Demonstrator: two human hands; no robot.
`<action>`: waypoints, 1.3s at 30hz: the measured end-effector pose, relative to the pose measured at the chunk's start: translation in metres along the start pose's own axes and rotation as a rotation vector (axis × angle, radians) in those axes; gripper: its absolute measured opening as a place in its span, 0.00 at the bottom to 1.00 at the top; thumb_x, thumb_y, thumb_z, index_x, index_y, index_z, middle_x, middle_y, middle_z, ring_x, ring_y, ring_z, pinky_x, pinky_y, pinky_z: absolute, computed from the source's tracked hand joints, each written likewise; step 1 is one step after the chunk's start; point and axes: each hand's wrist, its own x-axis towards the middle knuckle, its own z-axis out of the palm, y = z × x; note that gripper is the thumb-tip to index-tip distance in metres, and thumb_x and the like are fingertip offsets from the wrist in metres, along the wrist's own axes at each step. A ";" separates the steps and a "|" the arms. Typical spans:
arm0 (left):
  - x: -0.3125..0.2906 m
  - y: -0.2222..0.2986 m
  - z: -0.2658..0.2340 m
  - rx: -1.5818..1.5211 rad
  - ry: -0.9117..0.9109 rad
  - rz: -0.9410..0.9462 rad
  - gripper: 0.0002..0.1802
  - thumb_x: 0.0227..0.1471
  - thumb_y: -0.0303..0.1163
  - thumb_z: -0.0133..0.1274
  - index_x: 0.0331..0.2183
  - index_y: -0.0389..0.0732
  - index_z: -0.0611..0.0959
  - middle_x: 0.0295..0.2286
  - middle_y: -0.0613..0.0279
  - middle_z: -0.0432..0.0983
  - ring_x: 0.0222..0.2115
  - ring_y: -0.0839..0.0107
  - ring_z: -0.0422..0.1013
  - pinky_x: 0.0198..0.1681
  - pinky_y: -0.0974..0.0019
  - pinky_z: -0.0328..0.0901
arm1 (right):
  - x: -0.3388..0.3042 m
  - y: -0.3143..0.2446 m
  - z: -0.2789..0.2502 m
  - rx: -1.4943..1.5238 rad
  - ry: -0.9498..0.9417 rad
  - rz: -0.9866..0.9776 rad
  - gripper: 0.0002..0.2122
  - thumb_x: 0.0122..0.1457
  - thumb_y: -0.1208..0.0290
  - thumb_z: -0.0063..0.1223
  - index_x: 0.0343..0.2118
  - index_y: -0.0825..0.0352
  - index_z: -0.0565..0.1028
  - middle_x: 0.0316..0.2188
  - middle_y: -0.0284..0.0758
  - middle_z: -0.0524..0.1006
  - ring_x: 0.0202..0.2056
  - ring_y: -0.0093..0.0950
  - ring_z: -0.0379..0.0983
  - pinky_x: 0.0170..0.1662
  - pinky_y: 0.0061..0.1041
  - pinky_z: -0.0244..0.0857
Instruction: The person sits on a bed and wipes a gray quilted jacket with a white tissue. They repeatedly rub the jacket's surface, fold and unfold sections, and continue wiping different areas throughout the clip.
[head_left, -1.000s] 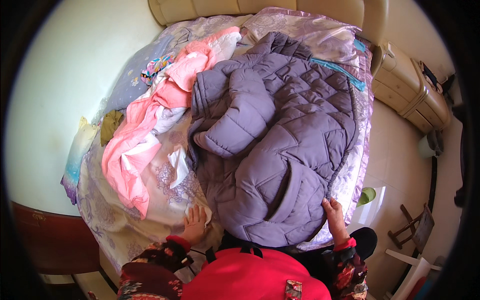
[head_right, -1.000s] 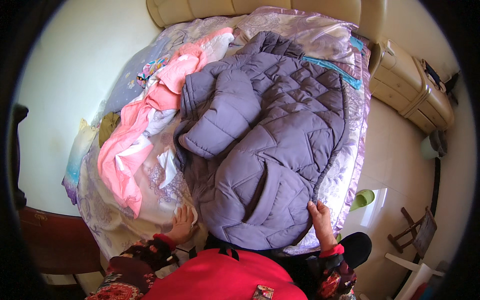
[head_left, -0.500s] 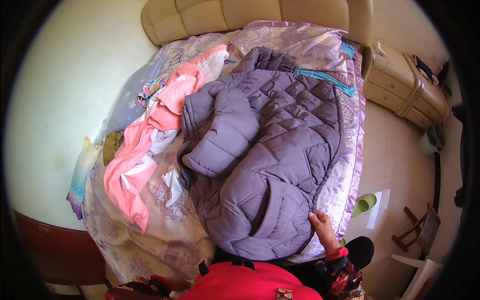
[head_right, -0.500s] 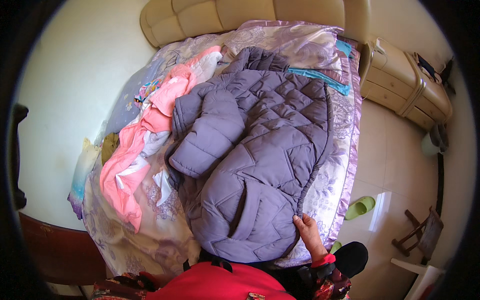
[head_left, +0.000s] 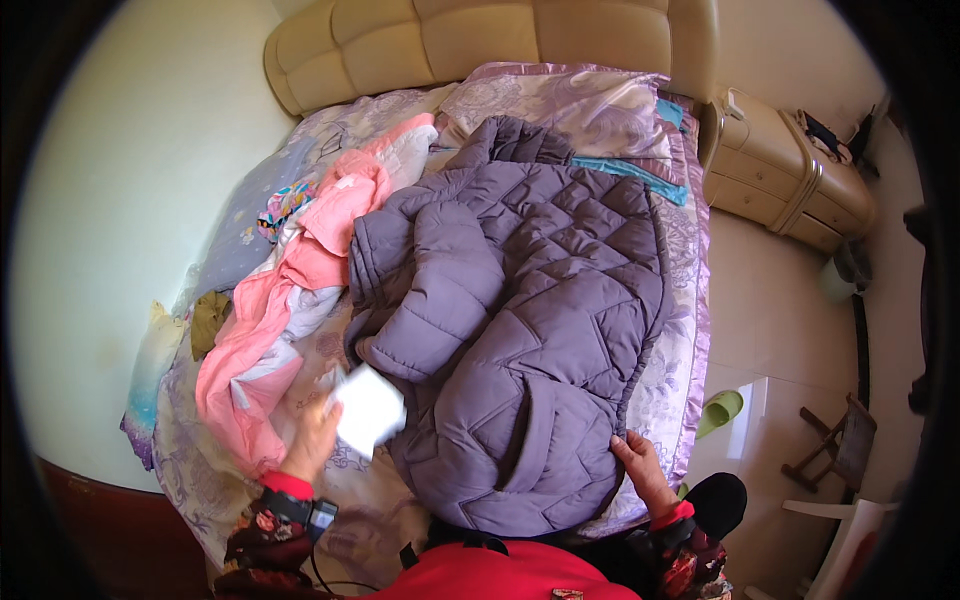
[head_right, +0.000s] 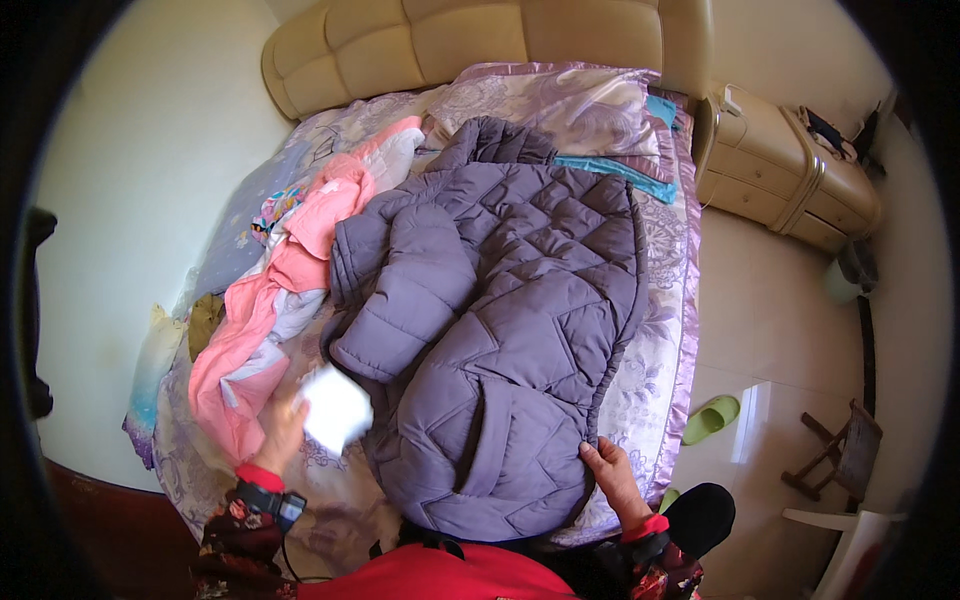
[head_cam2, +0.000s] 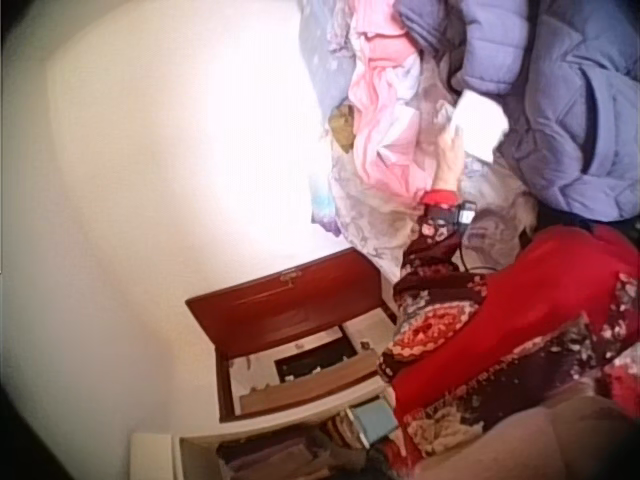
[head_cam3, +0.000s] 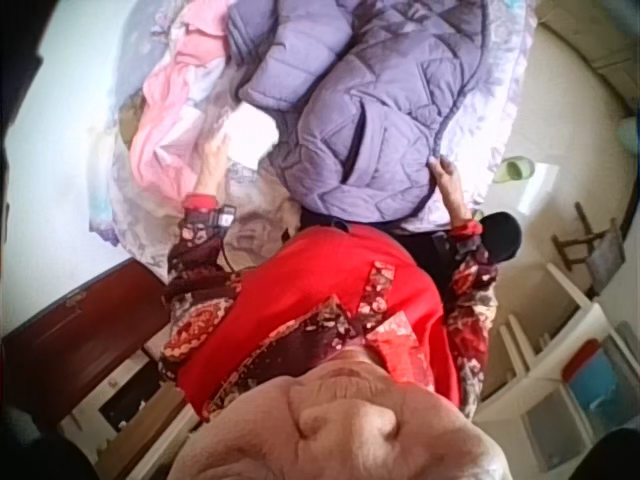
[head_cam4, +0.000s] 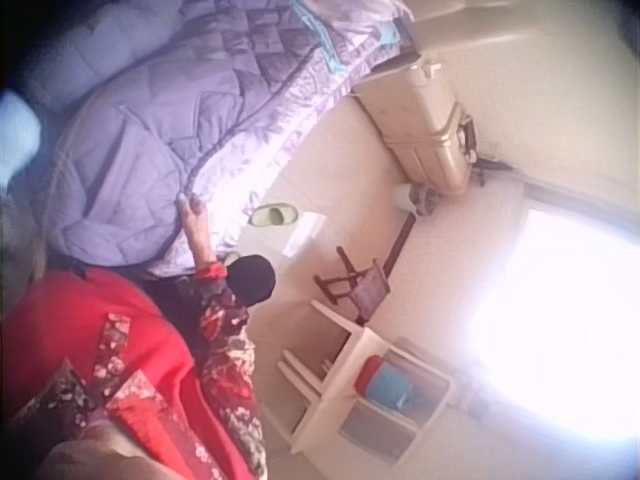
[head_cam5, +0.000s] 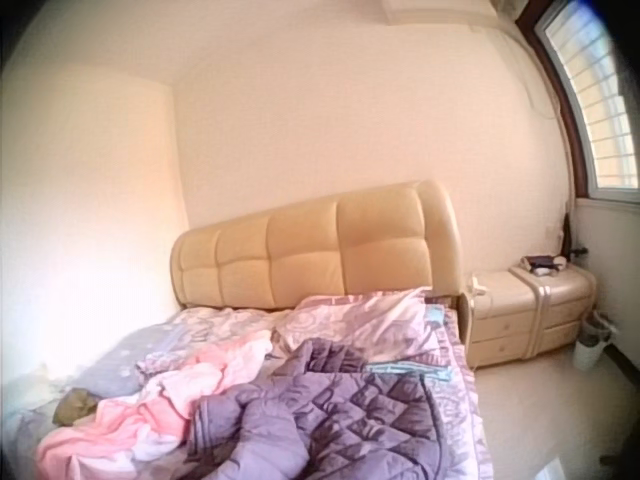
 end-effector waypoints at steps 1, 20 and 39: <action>0.018 0.030 -0.004 -0.068 0.002 0.112 0.18 0.60 0.35 0.45 0.43 0.31 0.78 0.38 0.50 0.76 0.39 0.64 0.72 0.43 0.62 0.65 | 0.000 -0.002 -0.003 -0.016 0.016 -0.015 0.15 0.62 0.63 0.53 0.41 0.72 0.74 0.33 0.25 0.75 0.35 0.16 0.68 0.40 0.18 0.64; 0.260 0.091 0.017 0.404 0.491 0.601 0.10 0.53 0.32 0.52 0.28 0.33 0.78 0.27 0.39 0.71 0.29 0.44 0.70 0.34 0.49 0.65 | 0.033 -0.064 -0.033 0.044 0.407 -0.262 0.09 0.59 0.74 0.53 0.42 0.70 0.76 0.35 0.29 0.78 0.35 0.19 0.72 0.41 0.19 0.66; 0.142 0.138 0.089 0.218 0.337 0.828 0.14 0.56 0.28 0.48 0.44 0.33 0.77 0.51 0.46 0.67 0.51 0.50 0.65 0.55 0.56 0.59 | -0.021 0.036 -0.018 0.766 -0.163 0.183 0.28 0.57 0.66 0.58 0.58 0.65 0.61 0.58 0.36 0.64 0.59 0.30 0.59 0.63 0.37 0.51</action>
